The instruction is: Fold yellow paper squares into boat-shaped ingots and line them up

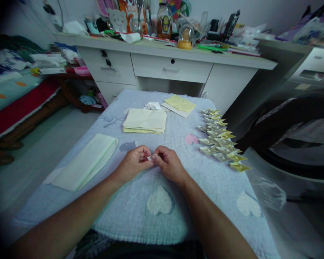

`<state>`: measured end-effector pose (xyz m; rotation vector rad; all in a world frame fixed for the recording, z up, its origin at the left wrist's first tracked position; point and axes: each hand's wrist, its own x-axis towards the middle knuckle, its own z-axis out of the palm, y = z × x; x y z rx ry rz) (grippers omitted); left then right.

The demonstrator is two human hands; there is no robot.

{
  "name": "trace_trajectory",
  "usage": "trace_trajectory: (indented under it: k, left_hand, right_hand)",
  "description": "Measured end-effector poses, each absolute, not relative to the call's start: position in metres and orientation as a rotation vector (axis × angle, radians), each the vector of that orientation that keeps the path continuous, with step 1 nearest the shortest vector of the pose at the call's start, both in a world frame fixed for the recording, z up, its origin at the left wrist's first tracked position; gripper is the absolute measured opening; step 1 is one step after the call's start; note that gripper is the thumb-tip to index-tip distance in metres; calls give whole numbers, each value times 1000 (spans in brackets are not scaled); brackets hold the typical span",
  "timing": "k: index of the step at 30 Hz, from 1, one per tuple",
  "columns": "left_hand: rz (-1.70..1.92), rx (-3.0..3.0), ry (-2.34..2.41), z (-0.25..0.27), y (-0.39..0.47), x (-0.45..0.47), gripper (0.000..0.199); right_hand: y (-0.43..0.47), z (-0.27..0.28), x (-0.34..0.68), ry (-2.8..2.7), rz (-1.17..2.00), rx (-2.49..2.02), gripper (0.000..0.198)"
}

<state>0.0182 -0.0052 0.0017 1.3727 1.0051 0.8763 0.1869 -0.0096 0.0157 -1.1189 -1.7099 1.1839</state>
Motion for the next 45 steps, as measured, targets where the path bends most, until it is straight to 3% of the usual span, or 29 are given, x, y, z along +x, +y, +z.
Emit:
trace_trajectory:
  k: [17,24,31,45]
  left_hand:
    - [920,1264,931,7,-4,17,21]
    - [939,1401,956,5,-4,18,15]
    - [916,1634,1062,3,-3,14,7]
    - [746,2303,1193,1,-5,13,13]
  right_hand:
    - [-8,16,193,-1675,1300,-1118,30]
    - [-6,13,194,-1818,1159,-1252,21]
    - [-7,19,193,-2128,623,-1365,16]
    - [-5,5,192,-2202,409,-1598,17]
